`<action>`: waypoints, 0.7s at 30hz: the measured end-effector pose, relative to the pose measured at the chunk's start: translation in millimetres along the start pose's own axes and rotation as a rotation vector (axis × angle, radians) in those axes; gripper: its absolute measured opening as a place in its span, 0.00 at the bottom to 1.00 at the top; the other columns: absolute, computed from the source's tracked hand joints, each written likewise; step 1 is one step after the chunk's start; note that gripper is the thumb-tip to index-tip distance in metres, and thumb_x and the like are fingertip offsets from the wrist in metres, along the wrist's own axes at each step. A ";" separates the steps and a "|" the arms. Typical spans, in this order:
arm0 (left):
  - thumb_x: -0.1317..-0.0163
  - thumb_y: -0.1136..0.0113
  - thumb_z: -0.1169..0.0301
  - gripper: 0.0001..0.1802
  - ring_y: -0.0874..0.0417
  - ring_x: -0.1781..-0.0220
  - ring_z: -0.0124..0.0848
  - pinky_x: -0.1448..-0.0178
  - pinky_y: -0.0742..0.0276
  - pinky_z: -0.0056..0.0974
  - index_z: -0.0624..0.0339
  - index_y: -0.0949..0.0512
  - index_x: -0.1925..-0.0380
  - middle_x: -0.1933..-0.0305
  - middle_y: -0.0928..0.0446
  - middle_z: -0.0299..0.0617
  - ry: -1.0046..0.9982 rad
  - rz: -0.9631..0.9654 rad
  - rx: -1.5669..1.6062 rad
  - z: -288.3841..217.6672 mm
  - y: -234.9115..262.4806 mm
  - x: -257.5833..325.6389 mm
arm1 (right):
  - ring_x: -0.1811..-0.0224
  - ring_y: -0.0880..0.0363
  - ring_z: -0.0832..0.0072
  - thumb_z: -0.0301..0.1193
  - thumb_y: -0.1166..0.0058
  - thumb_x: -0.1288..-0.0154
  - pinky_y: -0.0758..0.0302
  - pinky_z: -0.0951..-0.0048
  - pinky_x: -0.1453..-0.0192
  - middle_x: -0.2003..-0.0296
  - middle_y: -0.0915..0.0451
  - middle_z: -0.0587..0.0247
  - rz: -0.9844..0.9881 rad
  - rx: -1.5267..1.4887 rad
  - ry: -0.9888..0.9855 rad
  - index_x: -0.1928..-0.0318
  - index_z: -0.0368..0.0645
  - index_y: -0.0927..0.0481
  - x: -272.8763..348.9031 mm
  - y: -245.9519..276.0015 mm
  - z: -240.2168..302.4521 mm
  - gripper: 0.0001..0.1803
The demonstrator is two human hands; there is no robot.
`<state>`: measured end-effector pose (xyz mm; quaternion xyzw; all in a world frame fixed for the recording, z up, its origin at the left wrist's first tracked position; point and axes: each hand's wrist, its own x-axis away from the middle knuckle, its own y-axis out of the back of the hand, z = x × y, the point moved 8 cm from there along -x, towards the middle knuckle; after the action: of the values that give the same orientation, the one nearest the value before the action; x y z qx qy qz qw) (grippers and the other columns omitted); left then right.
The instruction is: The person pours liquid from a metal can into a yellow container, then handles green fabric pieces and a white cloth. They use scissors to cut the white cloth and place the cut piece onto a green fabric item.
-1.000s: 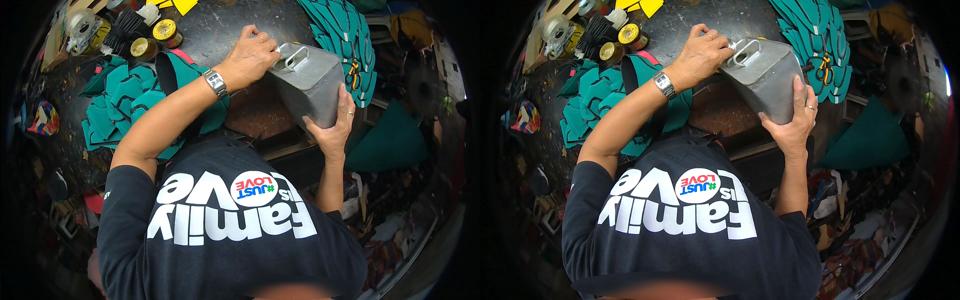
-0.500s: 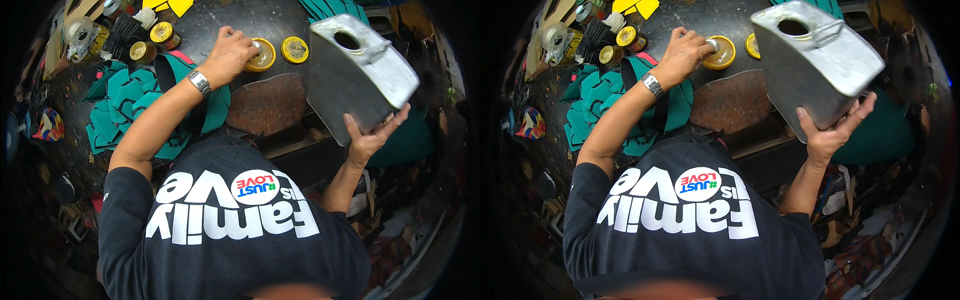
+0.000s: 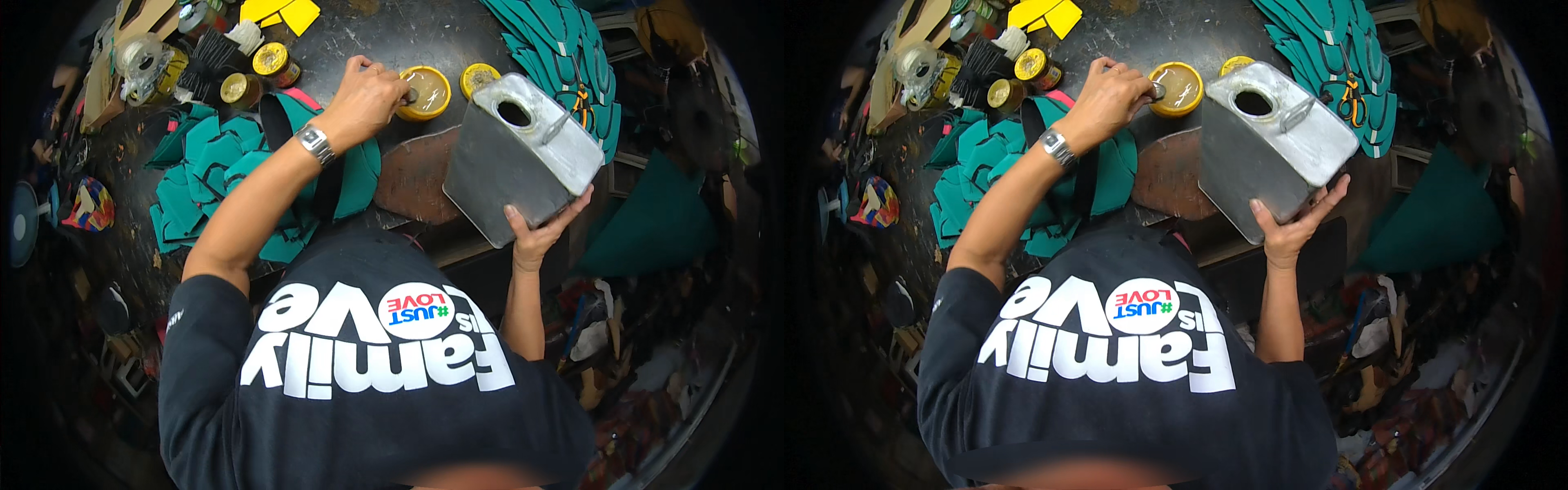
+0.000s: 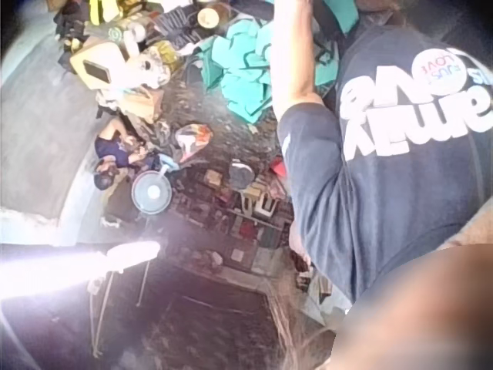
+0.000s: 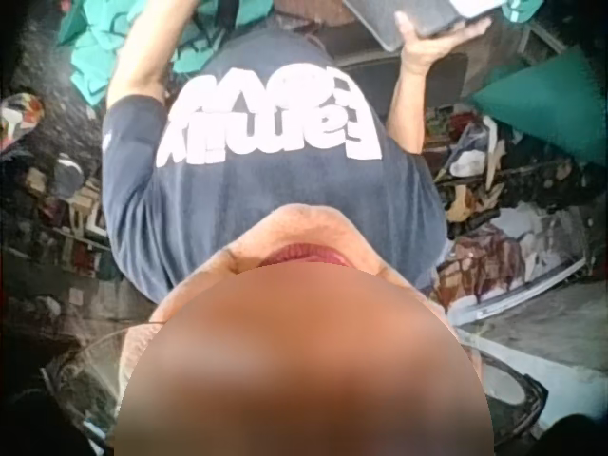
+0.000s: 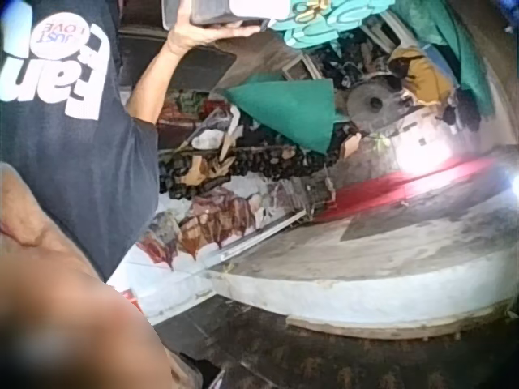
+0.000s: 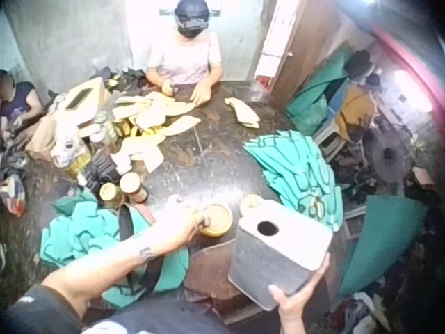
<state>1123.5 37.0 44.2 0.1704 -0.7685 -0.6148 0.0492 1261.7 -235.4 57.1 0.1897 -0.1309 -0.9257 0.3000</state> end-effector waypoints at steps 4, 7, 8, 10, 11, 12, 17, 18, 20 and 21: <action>0.37 0.36 0.66 0.03 0.19 0.56 0.34 0.40 0.37 0.46 0.48 0.17 0.65 0.64 0.17 0.33 -0.006 -0.517 0.197 6.3 45.8 9.9 | 0.26 0.45 0.56 0.33 0.25 0.57 0.48 0.56 0.23 0.27 0.48 0.46 0.008 0.022 -0.013 0.21 0.41 0.68 12.7 12.0 -18.2 0.73; 0.42 0.36 0.73 0.05 0.18 0.57 0.33 0.37 0.35 0.44 0.50 0.18 0.65 0.64 0.19 0.32 -0.142 -0.484 0.069 -9.9 39.4 8.8 | 0.25 0.45 0.56 0.34 0.24 0.58 0.48 0.56 0.23 0.26 0.49 0.46 0.032 0.050 -0.026 0.21 0.40 0.68 23.8 18.3 -33.8 0.73; 0.43 0.37 0.74 0.06 0.19 0.56 0.33 0.36 0.35 0.45 0.50 0.19 0.65 0.64 0.19 0.32 -0.241 -0.321 -0.038 -21.7 22.4 5.9 | 0.25 0.45 0.55 0.35 0.24 0.58 0.49 0.56 0.22 0.26 0.49 0.45 0.045 0.064 -0.034 0.21 0.39 0.68 28.2 19.7 -39.2 0.73; 0.41 0.44 0.74 0.06 0.18 0.52 0.34 0.32 0.36 0.51 0.52 0.19 0.67 0.62 0.18 0.35 -0.259 -0.094 -0.089 -26.9 -1.8 5.6 | 0.30 0.39 0.57 0.35 0.24 0.56 0.43 0.57 0.26 0.31 0.42 0.46 0.064 0.095 -0.002 0.24 0.37 0.59 36.1 23.6 -45.8 0.66; 0.41 0.44 0.74 0.06 0.18 0.52 0.35 0.33 0.36 0.51 0.53 0.19 0.67 0.63 0.18 0.36 -0.234 -0.048 -0.073 -25.4 -5.0 5.6 | 0.35 0.33 0.58 0.34 0.24 0.55 0.37 0.58 0.30 0.35 0.35 0.47 0.060 0.114 0.039 0.27 0.37 0.50 39.2 26.4 -47.1 0.59; 0.41 0.43 0.74 0.06 0.18 0.52 0.35 0.33 0.35 0.51 0.53 0.19 0.68 0.63 0.18 0.36 -0.192 0.055 -0.064 -22.6 -10.1 5.7 | 0.39 0.29 0.60 0.33 0.24 0.54 0.33 0.60 0.33 0.39 0.30 0.48 0.053 0.158 0.050 0.29 0.36 0.44 42.7 30.1 -50.1 0.54; 0.39 0.34 0.70 0.05 0.18 0.57 0.36 0.41 0.32 0.43 0.53 0.17 0.63 0.64 0.17 0.36 -0.038 -0.290 0.175 -3.3 75.6 13.9 | 0.31 0.39 0.56 0.35 0.23 0.56 0.45 0.58 0.26 0.32 0.42 0.45 0.266 0.180 -0.060 0.27 0.35 0.60 56.7 27.4 -77.5 0.65; 0.38 0.34 0.70 0.05 0.17 0.59 0.36 0.44 0.31 0.42 0.53 0.16 0.62 0.64 0.16 0.36 -0.025 -0.423 0.192 -1.2 95.5 17.3 | 0.29 0.41 0.54 0.36 0.23 0.56 0.47 0.57 0.24 0.29 0.46 0.43 0.286 0.190 -0.062 0.26 0.36 0.65 59.0 27.0 -79.5 0.69; 0.37 0.34 0.70 0.06 0.16 0.59 0.38 0.47 0.28 0.41 0.55 0.15 0.61 0.62 0.15 0.38 0.066 -0.462 0.450 6.7 104.6 18.0 | 0.24 0.45 0.51 0.37 0.23 0.56 0.50 0.55 0.21 0.24 0.53 0.41 0.325 0.210 -0.067 0.23 0.38 0.77 63.0 23.8 -81.9 0.78; 0.37 0.34 0.68 0.06 0.16 0.59 0.39 0.48 0.28 0.42 0.55 0.15 0.62 0.63 0.15 0.38 0.097 -0.491 0.655 8.8 102.5 18.1 | 0.25 0.44 0.51 0.37 0.23 0.56 0.49 0.55 0.21 0.25 0.53 0.41 0.319 0.185 -0.053 0.23 0.39 0.78 64.8 22.3 -80.0 0.78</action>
<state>1083.3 58.4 138.2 0.3839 -0.8570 -0.3224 -0.1196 1258.9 -302.3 -24.2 0.1689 -0.2519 -0.8550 0.4208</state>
